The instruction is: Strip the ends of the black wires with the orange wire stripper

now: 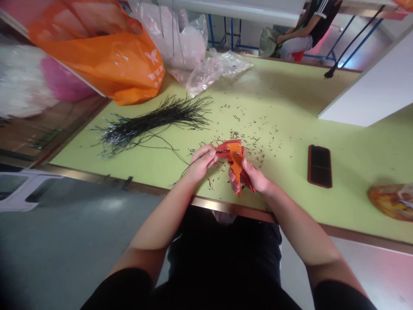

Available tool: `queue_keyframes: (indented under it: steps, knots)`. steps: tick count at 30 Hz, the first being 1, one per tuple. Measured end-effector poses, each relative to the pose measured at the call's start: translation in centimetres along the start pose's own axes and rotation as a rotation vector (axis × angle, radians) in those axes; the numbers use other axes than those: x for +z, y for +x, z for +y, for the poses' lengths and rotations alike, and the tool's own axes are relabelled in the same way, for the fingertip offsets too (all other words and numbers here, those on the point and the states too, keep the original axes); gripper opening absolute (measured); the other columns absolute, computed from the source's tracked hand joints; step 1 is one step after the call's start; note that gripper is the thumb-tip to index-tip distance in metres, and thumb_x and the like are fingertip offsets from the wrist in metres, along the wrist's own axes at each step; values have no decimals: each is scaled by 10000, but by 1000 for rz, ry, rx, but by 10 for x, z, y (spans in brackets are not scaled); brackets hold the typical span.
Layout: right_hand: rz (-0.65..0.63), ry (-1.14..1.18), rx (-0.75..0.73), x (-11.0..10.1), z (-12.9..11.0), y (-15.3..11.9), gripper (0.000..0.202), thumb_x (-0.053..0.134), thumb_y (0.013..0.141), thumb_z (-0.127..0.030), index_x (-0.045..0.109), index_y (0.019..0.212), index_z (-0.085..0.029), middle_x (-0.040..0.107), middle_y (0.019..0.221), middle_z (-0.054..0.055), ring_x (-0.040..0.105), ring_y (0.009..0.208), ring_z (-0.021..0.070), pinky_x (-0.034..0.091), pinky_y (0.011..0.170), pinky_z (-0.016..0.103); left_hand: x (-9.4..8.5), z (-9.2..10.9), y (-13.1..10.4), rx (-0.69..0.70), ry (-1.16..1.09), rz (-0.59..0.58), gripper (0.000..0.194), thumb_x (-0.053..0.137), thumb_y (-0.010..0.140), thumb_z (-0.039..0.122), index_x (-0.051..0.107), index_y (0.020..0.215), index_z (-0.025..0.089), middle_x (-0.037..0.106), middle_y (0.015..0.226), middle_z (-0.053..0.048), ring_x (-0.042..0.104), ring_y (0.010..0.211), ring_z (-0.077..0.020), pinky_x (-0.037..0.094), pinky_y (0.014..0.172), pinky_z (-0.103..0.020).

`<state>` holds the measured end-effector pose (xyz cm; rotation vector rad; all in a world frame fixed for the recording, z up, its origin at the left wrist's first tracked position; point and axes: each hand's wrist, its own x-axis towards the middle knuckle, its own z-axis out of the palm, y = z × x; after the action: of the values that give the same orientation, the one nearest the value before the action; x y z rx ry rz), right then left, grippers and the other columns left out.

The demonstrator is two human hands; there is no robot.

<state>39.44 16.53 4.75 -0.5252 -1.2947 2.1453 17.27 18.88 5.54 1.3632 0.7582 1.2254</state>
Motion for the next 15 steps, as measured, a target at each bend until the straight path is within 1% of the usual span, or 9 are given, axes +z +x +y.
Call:
queue_keyframes:
  steps: [3,7,10,15]
  knots:
    - [3,-2,2,0,2,1,715,527,971,-904,639,816,-215,556,560,-56,552,451,125,568,490,276,-1,-3,0,-12,14,25,641,712,924,772,539,673,208,421,530,73,363,477,-77,273,487,-222]
    - [11,22,-11,4,5,3,727,542,937,-933,575,767,-227,466,523,-89,419,392,94,481,411,243,0,-3,-1,-36,-7,35,648,704,919,786,528,680,210,427,544,71,364,475,-76,258,488,-230]
    - [23,36,-35,8,8,3,721,571,927,-927,547,749,-229,423,509,-106,333,368,77,429,368,225,2,-1,-1,-26,-25,42,644,697,927,777,514,680,212,438,551,68,362,478,-77,258,498,-242]
    - [25,21,-93,11,14,4,680,626,936,-882,532,751,-235,404,510,-114,308,369,73,408,351,205,4,1,0,7,-77,43,636,709,943,736,483,656,216,423,513,70,364,478,-83,285,523,-256]
